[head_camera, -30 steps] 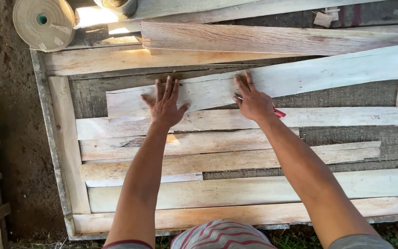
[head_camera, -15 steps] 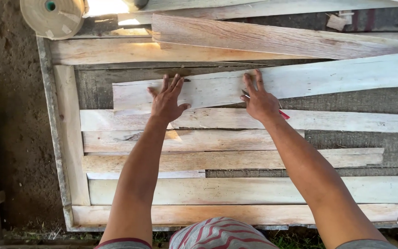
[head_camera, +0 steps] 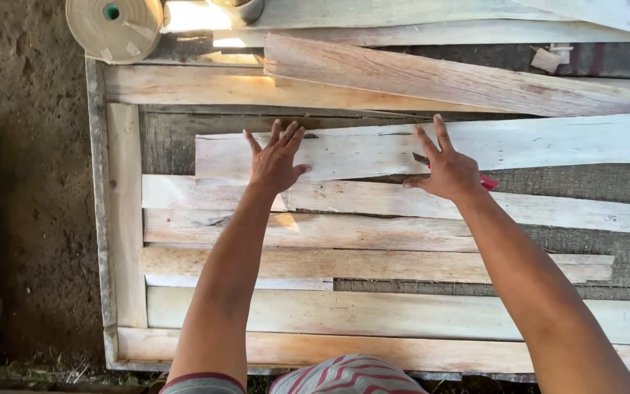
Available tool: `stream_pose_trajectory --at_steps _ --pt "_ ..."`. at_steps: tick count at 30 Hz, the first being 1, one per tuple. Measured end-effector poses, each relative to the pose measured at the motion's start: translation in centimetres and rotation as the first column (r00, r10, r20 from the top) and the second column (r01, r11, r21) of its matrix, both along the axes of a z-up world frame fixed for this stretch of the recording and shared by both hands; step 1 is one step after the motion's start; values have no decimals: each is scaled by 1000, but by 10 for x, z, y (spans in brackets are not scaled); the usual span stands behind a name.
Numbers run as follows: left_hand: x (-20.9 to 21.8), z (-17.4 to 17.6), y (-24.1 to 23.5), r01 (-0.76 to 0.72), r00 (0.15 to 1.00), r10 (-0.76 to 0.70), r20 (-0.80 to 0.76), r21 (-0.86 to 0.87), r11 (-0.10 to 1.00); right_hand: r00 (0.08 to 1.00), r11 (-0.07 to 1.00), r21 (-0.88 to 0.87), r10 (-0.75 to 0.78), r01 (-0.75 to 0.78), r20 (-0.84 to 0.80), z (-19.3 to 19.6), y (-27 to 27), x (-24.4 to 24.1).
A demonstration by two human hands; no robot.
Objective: Trimming thin wood strips or veneers using a utility knife on a wooden workbench
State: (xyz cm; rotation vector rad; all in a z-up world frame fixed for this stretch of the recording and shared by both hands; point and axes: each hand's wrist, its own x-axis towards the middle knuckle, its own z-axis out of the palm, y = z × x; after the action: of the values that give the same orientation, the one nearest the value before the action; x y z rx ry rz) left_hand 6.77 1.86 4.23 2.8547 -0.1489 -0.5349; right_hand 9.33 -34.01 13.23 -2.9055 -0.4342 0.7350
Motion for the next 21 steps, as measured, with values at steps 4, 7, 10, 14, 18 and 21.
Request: stream_pose_trajectory --at_steps 4,7,10,14,18,21 --pt "2 3 0 -8 1000 8 -2 17 1000 1000 999 42 -6 6 -13 -21 -19 15" --pt "1 -3 -3 -12 1000 12 4 24 1000 997 999 -32 33 -31 68 -27 -28 19" --pt "4 0 -12 -44 999 44 3 -17 999 995 999 -27 22 -20 93 -26 -45 22" --pt "12 13 -39 33 999 -34 -23 -40 999 997 996 -55 -61 64 46 -14 -73 27" --pt "20 19 -75 95 994 -96 -50 -25 995 986 983 -73 -164 166 33 -15 -106 26" --pt "19 18 -93 68 995 -64 -77 46 997 951 950 -54 -306 308 48 -38 -124 20"
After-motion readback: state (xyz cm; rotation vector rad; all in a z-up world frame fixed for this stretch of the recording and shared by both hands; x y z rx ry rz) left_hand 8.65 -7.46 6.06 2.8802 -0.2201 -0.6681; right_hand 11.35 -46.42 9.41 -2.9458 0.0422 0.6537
